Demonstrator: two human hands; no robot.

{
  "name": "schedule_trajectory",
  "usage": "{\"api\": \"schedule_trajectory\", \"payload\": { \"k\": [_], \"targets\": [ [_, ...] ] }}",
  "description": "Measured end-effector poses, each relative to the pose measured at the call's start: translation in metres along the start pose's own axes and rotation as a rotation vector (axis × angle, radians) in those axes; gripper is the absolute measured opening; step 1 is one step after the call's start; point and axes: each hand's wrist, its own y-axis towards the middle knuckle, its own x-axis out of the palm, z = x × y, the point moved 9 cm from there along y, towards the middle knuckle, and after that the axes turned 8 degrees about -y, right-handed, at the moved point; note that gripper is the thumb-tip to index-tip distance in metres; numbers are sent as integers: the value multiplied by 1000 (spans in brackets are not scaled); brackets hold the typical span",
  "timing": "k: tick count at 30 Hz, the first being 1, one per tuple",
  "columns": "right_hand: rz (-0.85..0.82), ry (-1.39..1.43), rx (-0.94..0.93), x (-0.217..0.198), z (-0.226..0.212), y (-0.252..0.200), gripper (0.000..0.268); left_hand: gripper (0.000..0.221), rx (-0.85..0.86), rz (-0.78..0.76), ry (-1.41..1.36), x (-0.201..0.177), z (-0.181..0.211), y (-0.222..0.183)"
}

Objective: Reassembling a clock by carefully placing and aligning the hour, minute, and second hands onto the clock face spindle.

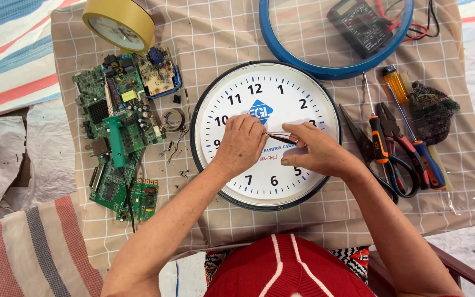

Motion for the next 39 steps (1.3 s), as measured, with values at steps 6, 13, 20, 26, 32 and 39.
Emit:
{"api": "schedule_trajectory", "payload": {
  "k": [6,13,20,26,32,39],
  "targets": [
    [171,222,-104,-3,28,3,80,12,-60,18,-14,8,-2,-4],
    [450,70,-135,-11,32,0,104,12,-84,59,-50,8,-3,-4],
    [905,-235,-402,14,-7,-52,69,12,-130,80,-97,7,-5,-3],
    [544,-550,-325,61,-11,-34,40,12,-182,79,-149,15,-7,-2],
    [520,-690,-325,58,-16,-26,42,12,-348,68,-257,0,-12,5],
    [341,-578,-281,43,-26,-25,42,4,-187,-150,-234,-24,-3,22]
  ]
}}
